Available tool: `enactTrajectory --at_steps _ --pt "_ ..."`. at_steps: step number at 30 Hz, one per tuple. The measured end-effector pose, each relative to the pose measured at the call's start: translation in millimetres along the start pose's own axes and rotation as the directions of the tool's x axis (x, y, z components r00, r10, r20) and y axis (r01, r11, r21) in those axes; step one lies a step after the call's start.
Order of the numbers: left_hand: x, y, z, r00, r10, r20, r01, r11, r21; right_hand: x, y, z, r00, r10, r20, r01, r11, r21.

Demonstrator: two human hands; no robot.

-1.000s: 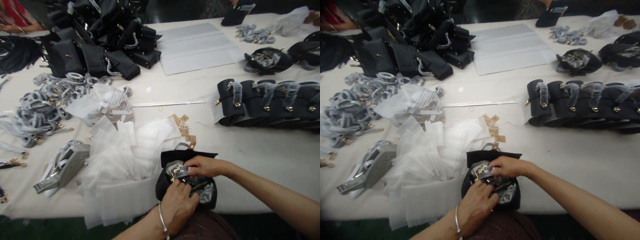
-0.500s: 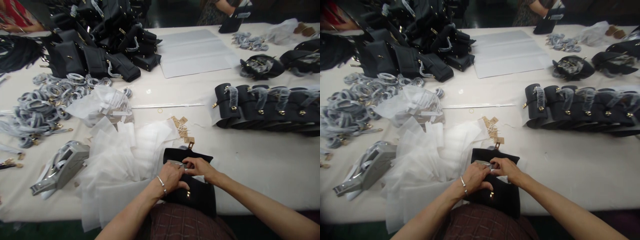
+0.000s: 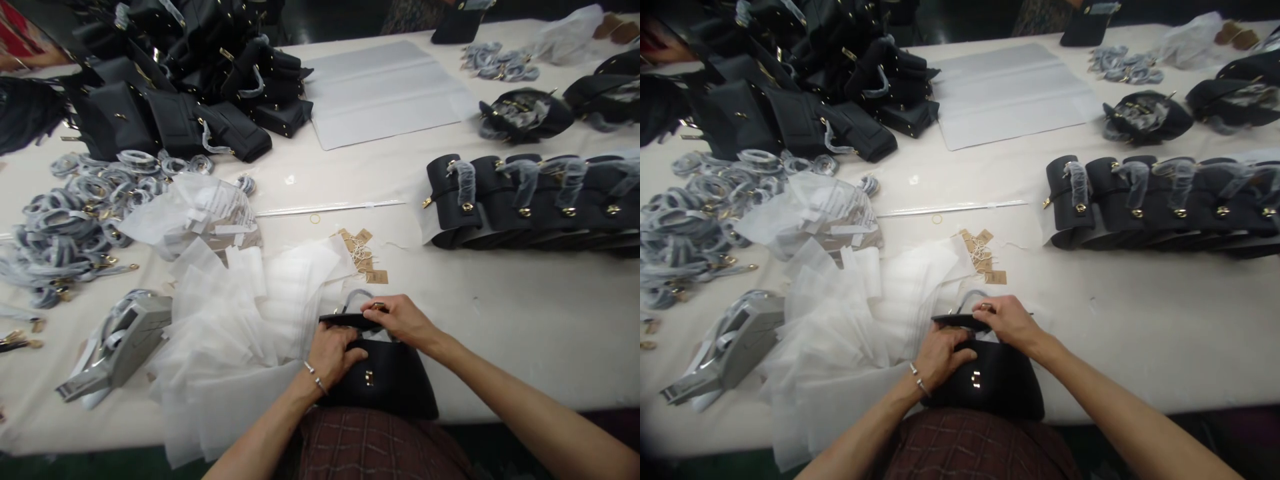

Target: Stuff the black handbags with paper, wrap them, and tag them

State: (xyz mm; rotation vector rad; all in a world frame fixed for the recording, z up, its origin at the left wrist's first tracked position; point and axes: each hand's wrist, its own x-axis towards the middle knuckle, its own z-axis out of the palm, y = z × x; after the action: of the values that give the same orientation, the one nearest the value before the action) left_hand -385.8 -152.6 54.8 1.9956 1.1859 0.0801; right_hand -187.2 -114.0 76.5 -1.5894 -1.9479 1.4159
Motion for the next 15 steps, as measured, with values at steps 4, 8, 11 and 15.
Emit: enactTrajectory --at_steps 4,8,11,15 --pt "-2 3 13.4 0.997 -0.052 -0.065 0.052 0.999 -0.005 -51 -7 30 0.965 -0.228 -0.131 0.191 0.950 -0.248" --pt "0 8 24.7 0.990 -0.052 -0.134 0.055 0.998 0.020 -72 7 49 0.902 -0.374 -0.216 0.285 0.892 -0.352" --pt "-4 10 26.3 0.961 -0.042 -0.273 0.057 0.997 0.048 -73 16 50 0.908 -0.357 -0.220 0.285 0.910 -0.300" --pt "-24 9 18.8 0.865 0.149 -0.479 -0.097 0.987 0.131 -77 21 44 0.926 -0.216 -0.310 0.173 0.972 -0.160"
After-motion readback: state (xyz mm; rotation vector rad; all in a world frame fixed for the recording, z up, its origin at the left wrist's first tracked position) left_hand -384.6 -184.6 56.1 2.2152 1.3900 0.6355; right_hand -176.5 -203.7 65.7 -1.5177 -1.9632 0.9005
